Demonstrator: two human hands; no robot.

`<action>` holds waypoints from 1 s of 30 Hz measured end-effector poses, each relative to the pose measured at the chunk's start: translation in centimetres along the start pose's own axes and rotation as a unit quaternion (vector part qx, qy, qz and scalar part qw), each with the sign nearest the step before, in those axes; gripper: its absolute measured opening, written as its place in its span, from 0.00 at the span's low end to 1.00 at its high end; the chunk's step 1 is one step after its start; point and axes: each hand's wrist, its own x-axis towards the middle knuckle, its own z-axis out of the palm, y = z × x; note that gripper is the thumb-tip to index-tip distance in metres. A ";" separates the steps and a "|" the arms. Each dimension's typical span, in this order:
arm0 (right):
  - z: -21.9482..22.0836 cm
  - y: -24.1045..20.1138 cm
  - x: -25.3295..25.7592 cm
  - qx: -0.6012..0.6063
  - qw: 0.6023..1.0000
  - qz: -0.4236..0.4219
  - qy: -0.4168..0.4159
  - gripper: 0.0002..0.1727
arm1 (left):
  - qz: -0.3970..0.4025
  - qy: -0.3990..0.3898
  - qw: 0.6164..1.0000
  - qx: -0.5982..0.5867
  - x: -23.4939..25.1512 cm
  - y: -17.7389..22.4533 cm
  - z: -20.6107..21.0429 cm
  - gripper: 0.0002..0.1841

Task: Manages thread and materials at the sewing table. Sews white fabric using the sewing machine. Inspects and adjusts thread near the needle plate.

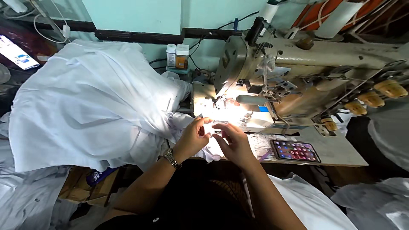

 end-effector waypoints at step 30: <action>4.4 -1.6 -3.2 0.003 0.991 0.125 0.047 0.26 | -0.001 0.063 0.996 0.055 -2.8 3.2 -9.1 0.14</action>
